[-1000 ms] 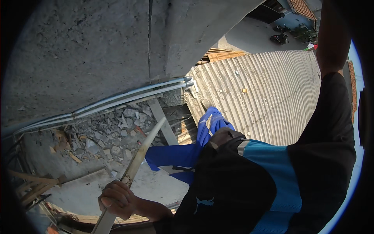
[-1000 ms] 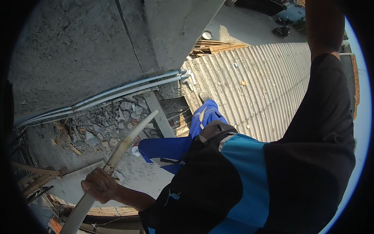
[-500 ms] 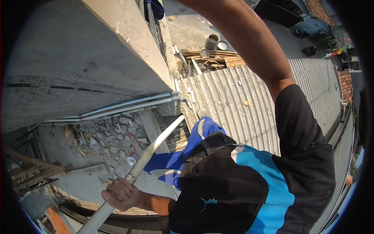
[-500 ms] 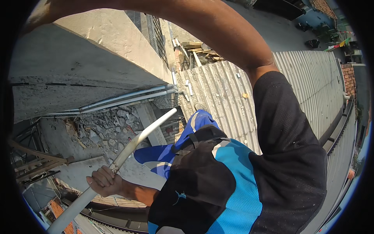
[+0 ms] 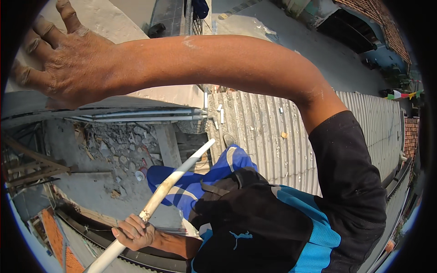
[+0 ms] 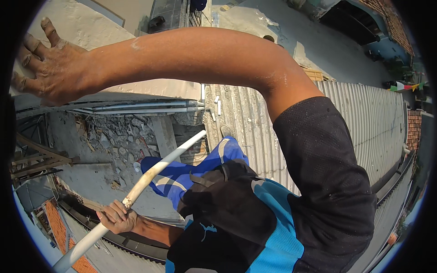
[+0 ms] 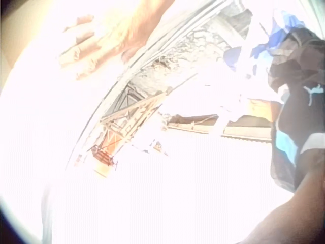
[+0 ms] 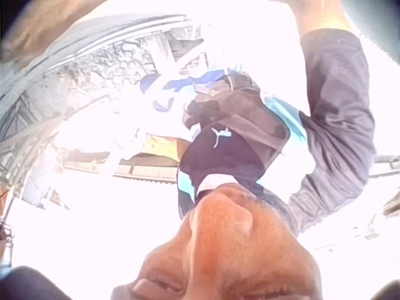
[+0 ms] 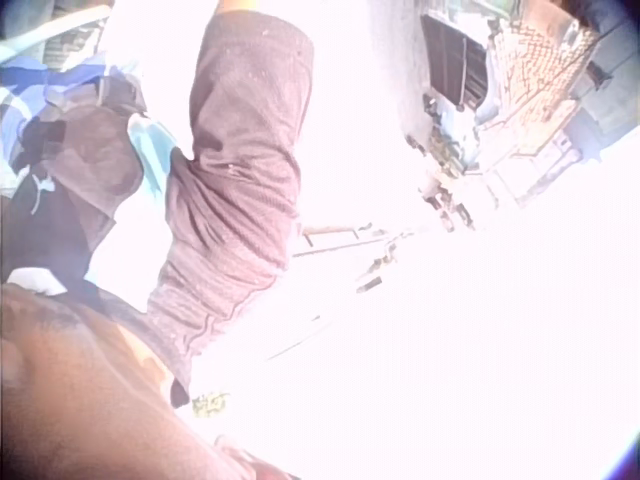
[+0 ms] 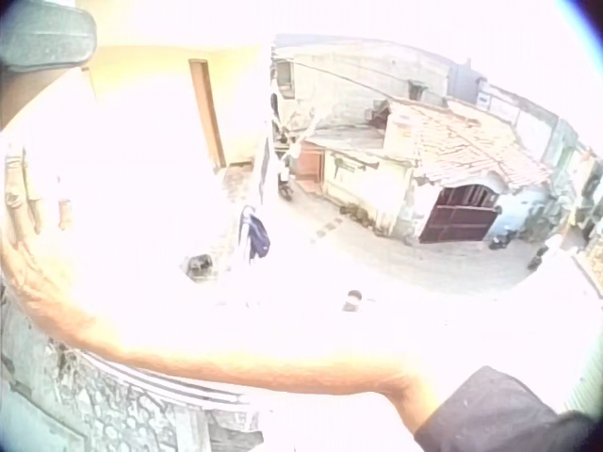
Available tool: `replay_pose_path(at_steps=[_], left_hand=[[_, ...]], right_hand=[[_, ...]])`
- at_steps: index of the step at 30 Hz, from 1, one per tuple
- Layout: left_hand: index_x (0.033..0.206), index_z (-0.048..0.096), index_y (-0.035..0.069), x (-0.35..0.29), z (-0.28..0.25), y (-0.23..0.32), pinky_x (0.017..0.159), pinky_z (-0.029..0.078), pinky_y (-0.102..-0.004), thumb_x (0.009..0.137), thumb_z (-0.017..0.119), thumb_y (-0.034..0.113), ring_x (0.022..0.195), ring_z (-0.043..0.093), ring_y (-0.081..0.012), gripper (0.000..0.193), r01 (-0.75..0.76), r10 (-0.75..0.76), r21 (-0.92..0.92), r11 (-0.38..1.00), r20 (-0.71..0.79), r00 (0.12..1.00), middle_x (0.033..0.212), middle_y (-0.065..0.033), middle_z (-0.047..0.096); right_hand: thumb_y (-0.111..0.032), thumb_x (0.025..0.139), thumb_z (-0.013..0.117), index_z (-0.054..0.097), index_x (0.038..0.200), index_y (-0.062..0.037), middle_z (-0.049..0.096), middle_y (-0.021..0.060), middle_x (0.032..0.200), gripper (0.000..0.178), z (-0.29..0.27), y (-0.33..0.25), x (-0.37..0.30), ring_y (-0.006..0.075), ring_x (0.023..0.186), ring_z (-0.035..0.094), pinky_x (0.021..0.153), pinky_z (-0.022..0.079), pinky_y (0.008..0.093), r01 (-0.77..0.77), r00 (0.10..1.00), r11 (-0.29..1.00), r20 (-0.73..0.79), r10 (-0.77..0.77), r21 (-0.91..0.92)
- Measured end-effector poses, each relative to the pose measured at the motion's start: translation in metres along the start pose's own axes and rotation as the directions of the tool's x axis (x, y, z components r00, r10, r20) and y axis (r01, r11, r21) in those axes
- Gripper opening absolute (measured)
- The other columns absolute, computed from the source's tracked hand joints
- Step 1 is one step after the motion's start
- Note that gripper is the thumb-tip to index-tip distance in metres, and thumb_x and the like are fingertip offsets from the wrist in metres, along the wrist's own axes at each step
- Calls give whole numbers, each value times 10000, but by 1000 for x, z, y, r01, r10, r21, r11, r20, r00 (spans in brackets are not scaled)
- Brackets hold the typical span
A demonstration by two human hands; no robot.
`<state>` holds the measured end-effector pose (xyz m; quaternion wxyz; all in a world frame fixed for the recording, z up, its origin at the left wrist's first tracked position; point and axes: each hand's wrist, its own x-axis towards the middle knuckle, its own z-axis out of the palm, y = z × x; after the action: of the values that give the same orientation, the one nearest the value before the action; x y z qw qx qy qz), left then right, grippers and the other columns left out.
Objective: The person handles a curved PVC pipe, sands its surface using sandpaper, and attaches pipe fittings to connect the pipe onto the building's plumbing framework.
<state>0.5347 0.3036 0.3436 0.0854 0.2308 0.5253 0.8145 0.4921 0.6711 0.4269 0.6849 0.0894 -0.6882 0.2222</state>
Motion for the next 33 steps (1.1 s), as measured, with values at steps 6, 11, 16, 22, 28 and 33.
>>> replay_pose_path(at_steps=[6,11,16,22,28,33], left_hand=[[608,334,131,-5,11,-20,360,300,-209,973,329,204,311,244,-58,372,4,-5,-27,1000,-22,1000,454,27,276],[574,304,147,1,19,-29,356,300,-217,976,323,215,307,239,-61,408,41,-36,-54,998,98,995,446,23,273],[555,269,165,-3,15,-38,345,299,-215,974,309,210,299,229,-61,424,64,-64,-45,997,8,998,437,22,281],[572,288,158,-10,21,-61,338,288,-211,972,313,208,300,238,-61,403,85,-82,-89,992,30,996,442,25,283],[586,298,155,-15,35,-79,326,274,-200,956,361,194,292,212,-47,378,49,-56,-50,998,-142,988,427,23,283],[590,286,155,-4,53,-106,334,287,-214,956,348,184,294,209,-57,372,70,-82,-106,992,-118,990,424,21,278]], right_hand=[[-440,882,408,229,1419,-241,154,269,1441,601,5,3,-4,455,1351,48,988,-51,688,-8,1000,998,19,7,59],[-433,879,416,225,1417,-250,159,278,1435,600,12,9,-4,465,1348,44,981,-58,697,-3,999,995,36,-1,97],[-426,876,423,220,1416,-259,164,288,1428,601,25,8,-11,476,1344,40,975,-64,706,-2,999,989,43,-5,150],[-417,873,432,216,1415,-269,169,300,1420,602,20,3,-21,488,1340,35,968,-72,717,8,999,984,45,-17,178],[-408,869,441,211,1413,-280,175,311,1413,604,15,-1,-24,501,1336,30,961,-80,728,41,997,955,45,-56,295],[-400,867,449,207,1412,-289,180,321,1406,607,9,11,-22,512,1333,26,955,-87,737,63,992,930,75,-96,363]])
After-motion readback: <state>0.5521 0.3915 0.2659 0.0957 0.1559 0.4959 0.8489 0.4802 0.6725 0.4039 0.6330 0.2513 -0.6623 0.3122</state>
